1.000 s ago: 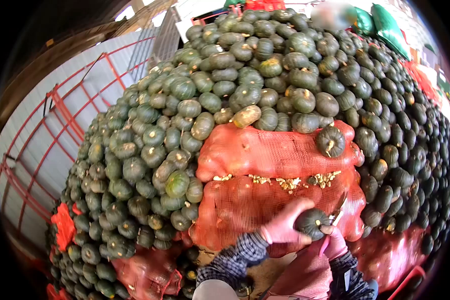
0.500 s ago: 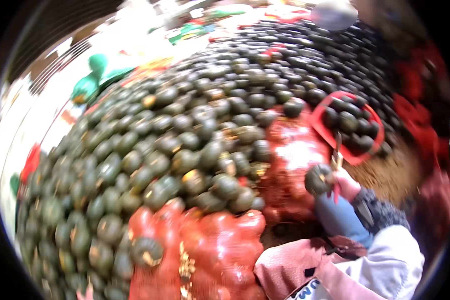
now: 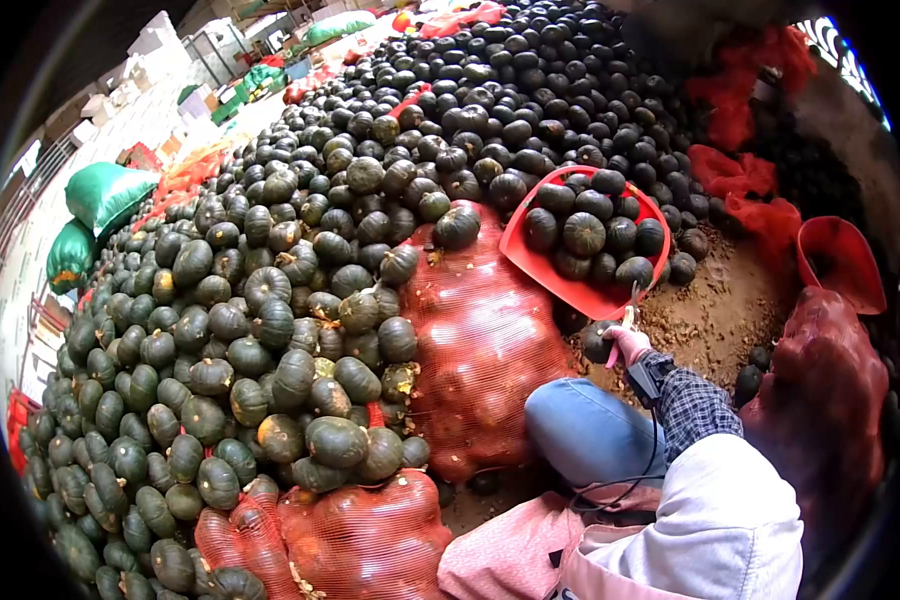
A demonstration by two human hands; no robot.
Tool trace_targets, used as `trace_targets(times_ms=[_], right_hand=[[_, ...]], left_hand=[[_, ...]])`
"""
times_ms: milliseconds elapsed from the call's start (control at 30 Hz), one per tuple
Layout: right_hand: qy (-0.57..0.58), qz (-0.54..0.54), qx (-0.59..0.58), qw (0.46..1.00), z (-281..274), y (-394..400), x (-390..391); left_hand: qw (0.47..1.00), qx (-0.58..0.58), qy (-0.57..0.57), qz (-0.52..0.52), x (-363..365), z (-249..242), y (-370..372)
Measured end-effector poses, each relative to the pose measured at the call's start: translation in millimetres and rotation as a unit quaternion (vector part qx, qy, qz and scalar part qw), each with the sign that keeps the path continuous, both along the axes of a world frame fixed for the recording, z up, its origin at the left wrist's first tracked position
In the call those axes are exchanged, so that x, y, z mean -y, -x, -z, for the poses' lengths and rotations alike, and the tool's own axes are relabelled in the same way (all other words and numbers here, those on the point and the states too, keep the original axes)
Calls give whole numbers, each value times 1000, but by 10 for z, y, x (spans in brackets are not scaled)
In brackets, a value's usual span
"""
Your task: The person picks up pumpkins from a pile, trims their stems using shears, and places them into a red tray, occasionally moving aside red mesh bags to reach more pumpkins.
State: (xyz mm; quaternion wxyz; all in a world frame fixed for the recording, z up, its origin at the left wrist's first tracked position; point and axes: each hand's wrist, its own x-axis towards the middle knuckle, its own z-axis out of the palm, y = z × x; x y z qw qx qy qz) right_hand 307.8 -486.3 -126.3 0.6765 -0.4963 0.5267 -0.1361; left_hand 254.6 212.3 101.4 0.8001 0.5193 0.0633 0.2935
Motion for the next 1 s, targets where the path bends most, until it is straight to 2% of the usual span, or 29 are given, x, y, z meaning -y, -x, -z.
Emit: trace_targets(times_ms=[67,100,167,233,267,300,367,433,500,633,700,767,800,867,933,967,1000], right_hand=[[-11,-9,-7,1000,41,-75,198],[21,14,18,1000,24,-184,267],[4,-5,25,1000,171,-441,561],[-27,30,-55,998,506,-813,861],[-67,-58,-87,992,534,-790,972],[-107,-151,-119,975,219,-700,937],[-102,-51,-45,992,132,-637,661],[-31,-263,40,964,-209,-287,528],[194,-246,82,946,-229,-69,210],[93,-366,164,912,-612,237,-207],[216,-411,197,864,-787,253,-381],[274,-431,199,836,-879,266,-513],[239,-455,185,838,-886,290,-560],[167,-505,151,833,-960,308,-620],[164,-510,221,815,-1104,286,-722],[146,-590,249,754,-1290,202,-694],[246,-588,273,720,-1417,148,-724]], left_hand=[[969,36,163,184,676,414,-43],[917,41,257,301,1047,644,-51],[739,48,420,524,1878,1090,-179],[572,55,560,596,2910,1516,-422],[579,-20,604,548,3213,1508,-378],[595,-74,602,528,3431,1530,-379],[596,-42,587,546,3936,1528,-435],[599,-27,586,545,4151,1663,-498],[584,-69,631,506,4217,1652,-519],[589,-83,609,525,4163,1657,-577],[584,-90,604,535,4083,1640,-514],[632,-125,603,469,4010,1613,-459],[632,-124,603,470,3955,1607,-421],[699,-98,548,449,3855,1633,-339],[742,-115,489,444,3742,1756,-304],[758,-141,456,445,3657,1859,-288],[812,-211,375,394,3667,1878,-289]])
